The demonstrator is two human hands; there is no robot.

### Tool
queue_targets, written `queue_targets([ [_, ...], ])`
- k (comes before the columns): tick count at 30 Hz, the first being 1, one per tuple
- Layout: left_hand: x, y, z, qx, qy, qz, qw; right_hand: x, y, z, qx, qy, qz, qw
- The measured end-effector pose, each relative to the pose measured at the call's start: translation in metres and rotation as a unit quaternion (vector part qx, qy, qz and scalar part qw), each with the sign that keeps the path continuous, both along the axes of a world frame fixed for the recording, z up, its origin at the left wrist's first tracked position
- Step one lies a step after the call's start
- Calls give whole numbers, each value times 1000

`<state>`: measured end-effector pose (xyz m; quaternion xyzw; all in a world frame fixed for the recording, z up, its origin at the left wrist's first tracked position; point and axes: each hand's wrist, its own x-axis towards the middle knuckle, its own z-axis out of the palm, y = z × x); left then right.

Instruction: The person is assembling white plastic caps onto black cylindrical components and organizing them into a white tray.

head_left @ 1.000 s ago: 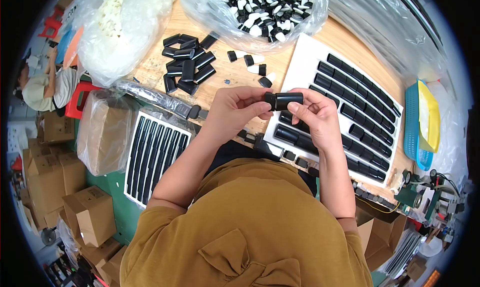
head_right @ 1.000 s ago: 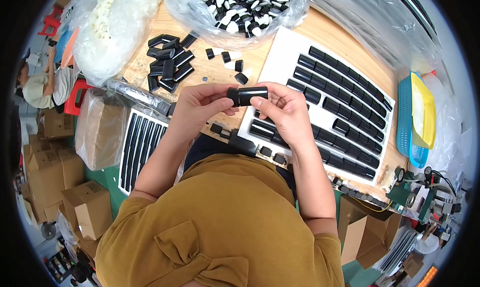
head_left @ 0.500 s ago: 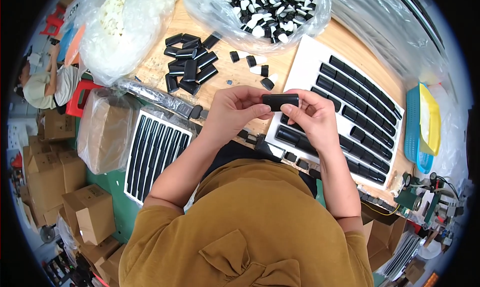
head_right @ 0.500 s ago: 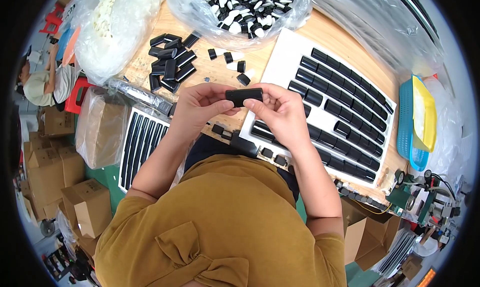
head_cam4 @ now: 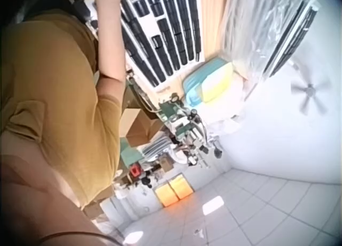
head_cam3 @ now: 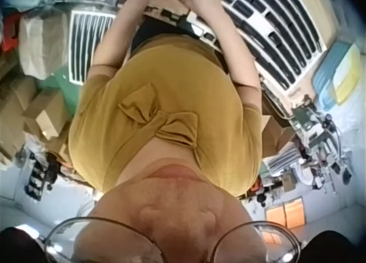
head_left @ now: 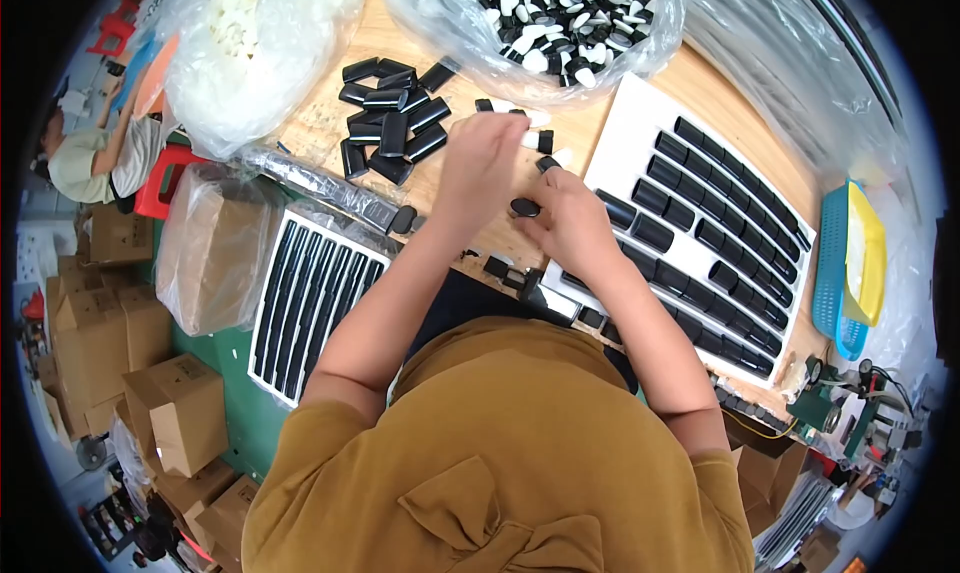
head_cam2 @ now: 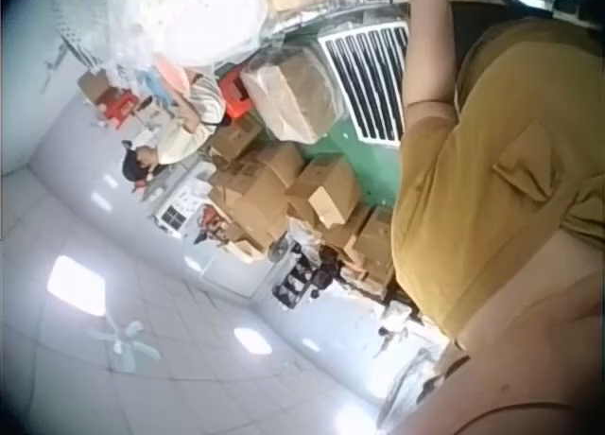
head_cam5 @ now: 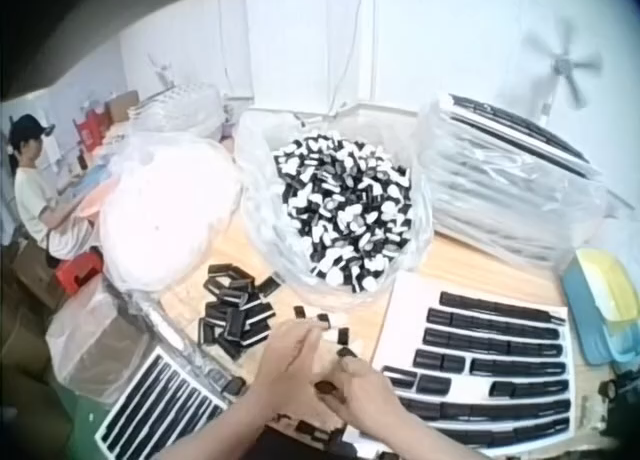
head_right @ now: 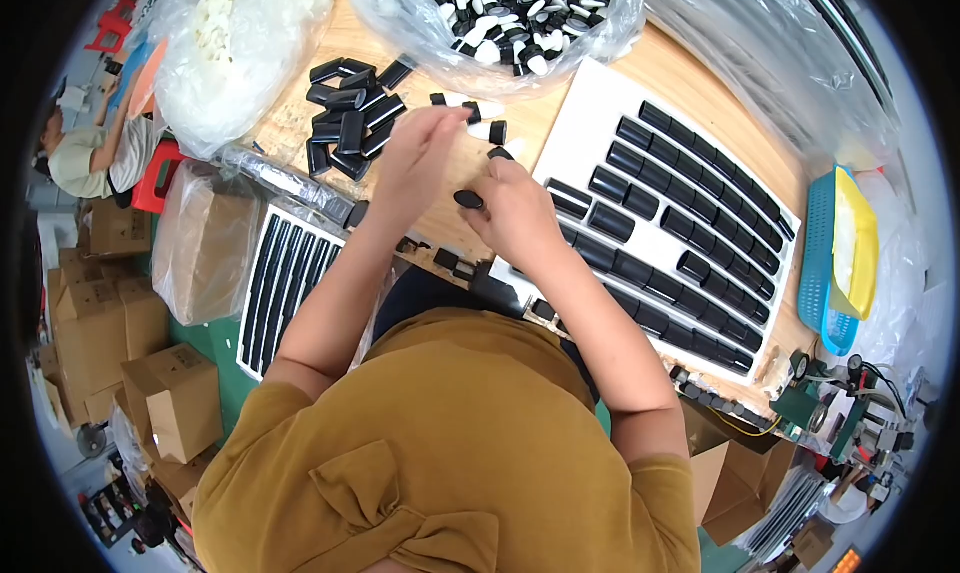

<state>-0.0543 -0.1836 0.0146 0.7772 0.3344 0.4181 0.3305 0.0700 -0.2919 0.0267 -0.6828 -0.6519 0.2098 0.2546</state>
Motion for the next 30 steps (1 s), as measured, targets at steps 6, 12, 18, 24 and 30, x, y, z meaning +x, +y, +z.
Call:
queue_targets([
  [6, 54, -5, -25, 60, 66, -56, 994, 5, 7, -25, 121, 116, 26, 986],
  [12, 55, -9, -26, 88, 112, -25, 989, 8, 9, -28, 151, 183, 27, 971],
  [18, 55, -12, -19, 129, 89, -34, 987, 10, 2, -32, 115, 127, 16, 985],
  [24, 42, 28, -17, 135, -4, 34, 990, 26, -9, -8, 228, 99, -57, 967],
  [30, 11, 64, -37, 208, 288, 42, 934, 102, -88, 5, 193, 286, -323, 881],
])
